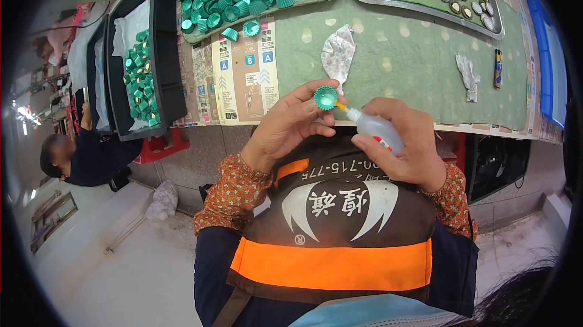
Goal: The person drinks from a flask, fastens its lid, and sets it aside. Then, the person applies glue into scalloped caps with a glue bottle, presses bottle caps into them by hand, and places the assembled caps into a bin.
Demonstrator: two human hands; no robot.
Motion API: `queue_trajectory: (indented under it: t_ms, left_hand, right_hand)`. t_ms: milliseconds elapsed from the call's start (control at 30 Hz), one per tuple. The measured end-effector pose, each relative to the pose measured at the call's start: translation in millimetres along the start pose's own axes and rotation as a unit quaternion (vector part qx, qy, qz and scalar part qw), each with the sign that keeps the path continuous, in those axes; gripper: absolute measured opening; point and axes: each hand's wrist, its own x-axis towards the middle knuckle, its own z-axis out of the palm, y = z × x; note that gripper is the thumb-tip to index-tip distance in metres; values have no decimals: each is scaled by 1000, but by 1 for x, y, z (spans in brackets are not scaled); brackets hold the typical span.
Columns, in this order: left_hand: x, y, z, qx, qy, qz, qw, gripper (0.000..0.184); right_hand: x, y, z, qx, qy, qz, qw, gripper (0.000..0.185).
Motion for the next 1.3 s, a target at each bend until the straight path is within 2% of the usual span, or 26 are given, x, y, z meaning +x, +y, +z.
queue_trajectory:
  t_ms: [100,200,300,400,567,700,800,867,1000,1100,1200,1300]
  left_hand:
    - [0,3,3,16,5,-9,1000,52]
    - [-1,1,4,13,26,-5,1000,62]
    - [-2,0,3,20,28,-7,999,61]
    - [-2,1,3,35,9,-6,999,52]
    - [-2,-1,3,31,24,-7,999,57]
    - [-2,-3,1,36,38,-7,999,59]
    - [-2,-6,0,50,37,-1,998,55]
    - [-5,-5,3,53,35,-2,998,46]
    - [-8,-3,0,72,61,3,996,44]
    - [-13,6,3,130,106,10,986,41]
    - [-14,10,0,256,111,70,958,38]
    - [-15,14,5,322,121,134,929,37]
  right_hand:
    - [0,-1,2,-21,-14,-15,1000,37]
    - [0,-1,3,-46,-20,-29,998,35]
    - [0,0,5,-50,-18,-38,998,33]
    - [1,-1,5,-54,-26,-37,998,34]
    - [0,0,7,-54,-30,-41,997,34]
    - [-1,0,6,-50,-47,-29,997,31]
    - [0,0,6,-35,-46,-18,998,31]
    - [0,1,5,-11,-46,-1,999,32]
    - [0,9,3,41,-2,51,998,31]
    - [5,15,-1,84,40,127,988,30]
    - [10,27,-5,115,56,154,980,31]
    - [15,32,-9,96,31,168,981,30]
